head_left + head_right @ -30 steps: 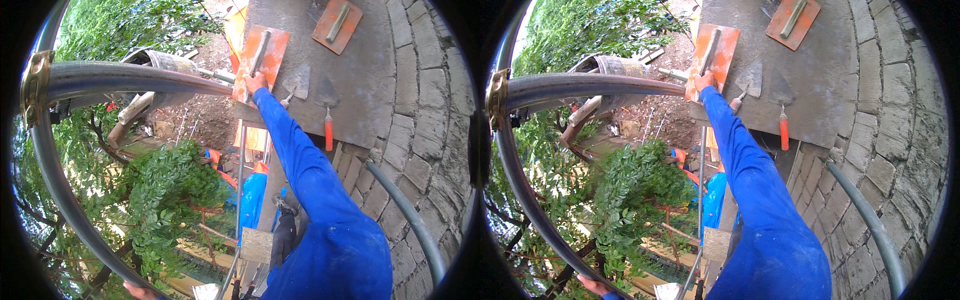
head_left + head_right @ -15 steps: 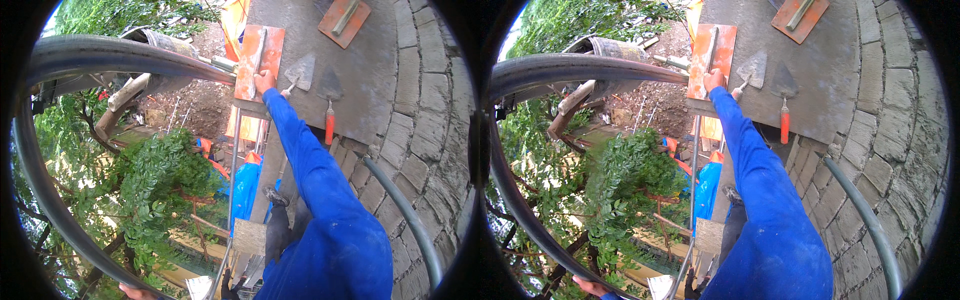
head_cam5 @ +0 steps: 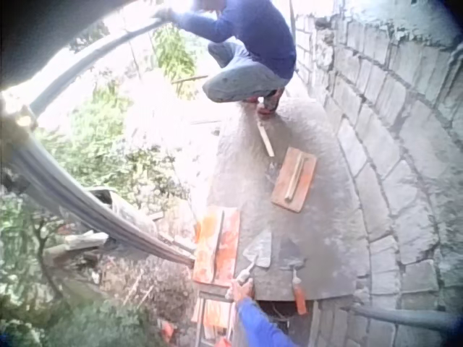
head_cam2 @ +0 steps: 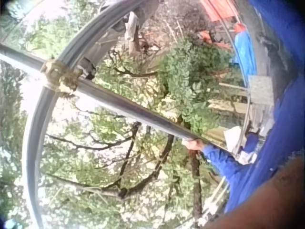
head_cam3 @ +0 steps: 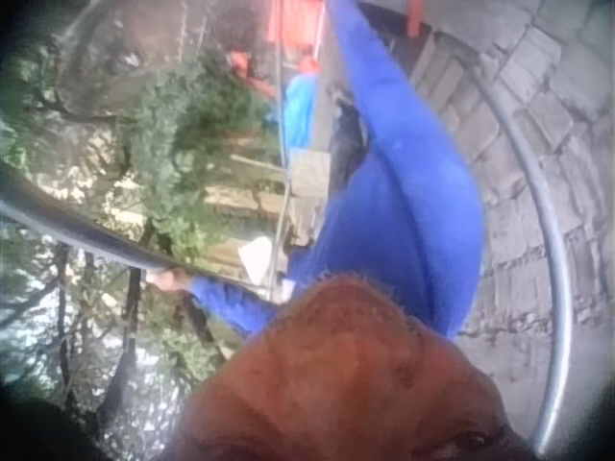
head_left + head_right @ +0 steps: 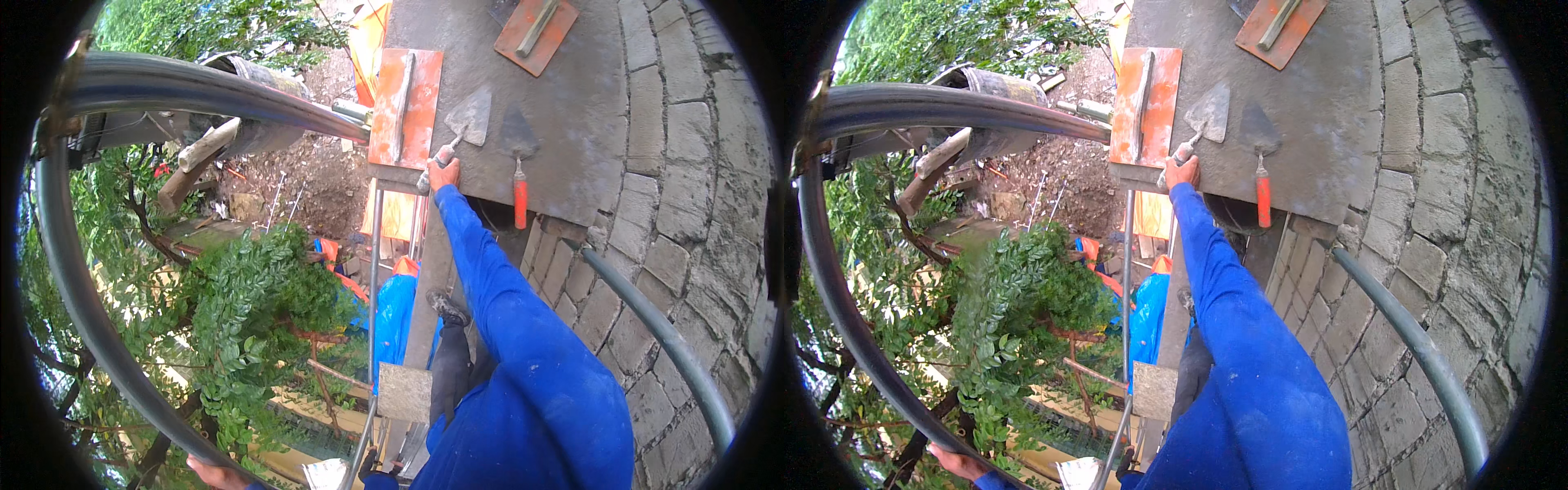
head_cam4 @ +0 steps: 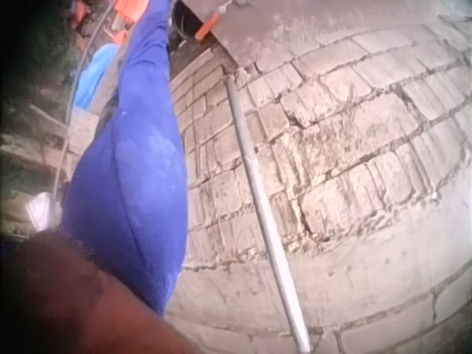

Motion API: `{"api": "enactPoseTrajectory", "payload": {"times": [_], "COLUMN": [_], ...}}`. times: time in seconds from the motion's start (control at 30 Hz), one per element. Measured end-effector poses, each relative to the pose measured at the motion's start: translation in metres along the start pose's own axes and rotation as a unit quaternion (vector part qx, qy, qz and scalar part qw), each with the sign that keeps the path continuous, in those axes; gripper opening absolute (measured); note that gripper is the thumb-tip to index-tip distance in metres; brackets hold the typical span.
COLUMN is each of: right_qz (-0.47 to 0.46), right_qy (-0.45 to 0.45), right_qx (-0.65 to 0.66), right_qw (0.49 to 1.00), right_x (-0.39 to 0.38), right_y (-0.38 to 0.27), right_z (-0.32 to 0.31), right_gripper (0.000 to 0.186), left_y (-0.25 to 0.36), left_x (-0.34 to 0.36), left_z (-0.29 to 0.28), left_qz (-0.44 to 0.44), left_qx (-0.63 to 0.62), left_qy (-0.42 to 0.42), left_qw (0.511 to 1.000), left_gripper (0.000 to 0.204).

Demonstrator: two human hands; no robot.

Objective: The person applies mortar to a brick wall using a trowel and hawk while standing on scaffolding. They scoop mortar from a bucket, spread it onto the wall surface, and smooth it with the trowel. Another worker is visible nearby performing similar tasks.

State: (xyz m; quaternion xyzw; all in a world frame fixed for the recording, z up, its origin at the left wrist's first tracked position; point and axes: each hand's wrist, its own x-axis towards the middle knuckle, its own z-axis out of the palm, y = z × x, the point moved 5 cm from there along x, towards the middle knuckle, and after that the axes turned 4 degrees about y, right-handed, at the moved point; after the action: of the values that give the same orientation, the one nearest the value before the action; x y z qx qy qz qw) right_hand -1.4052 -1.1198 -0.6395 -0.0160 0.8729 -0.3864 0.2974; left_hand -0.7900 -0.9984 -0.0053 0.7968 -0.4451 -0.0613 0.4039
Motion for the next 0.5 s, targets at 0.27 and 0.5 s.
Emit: {"api": "enactPoseTrajectory", "payload": {"times": [0.27,0.5], "right_qz": [-0.047,-0.12], "right_qy": [-0.053,0.02], "right_qx": [0.033,0.018], "right_qw": [0.997,0.992], "right_x": [0.005,-0.027], "right_y": [0.041,0.055], "right_z": [-0.067,-0.212], "right_gripper": [0.054,0.049], "left_y": [0.028,0.043], "left_x": [-0.018,-0.025], "left_z": [0.019,0.023], "left_qz": [0.036,0.168], "left_qx": [0.121,0.3], "left_qy": [-0.003,-0.002], "left_qw": [0.992,0.939], "left_gripper": [0.048,0.041]}}
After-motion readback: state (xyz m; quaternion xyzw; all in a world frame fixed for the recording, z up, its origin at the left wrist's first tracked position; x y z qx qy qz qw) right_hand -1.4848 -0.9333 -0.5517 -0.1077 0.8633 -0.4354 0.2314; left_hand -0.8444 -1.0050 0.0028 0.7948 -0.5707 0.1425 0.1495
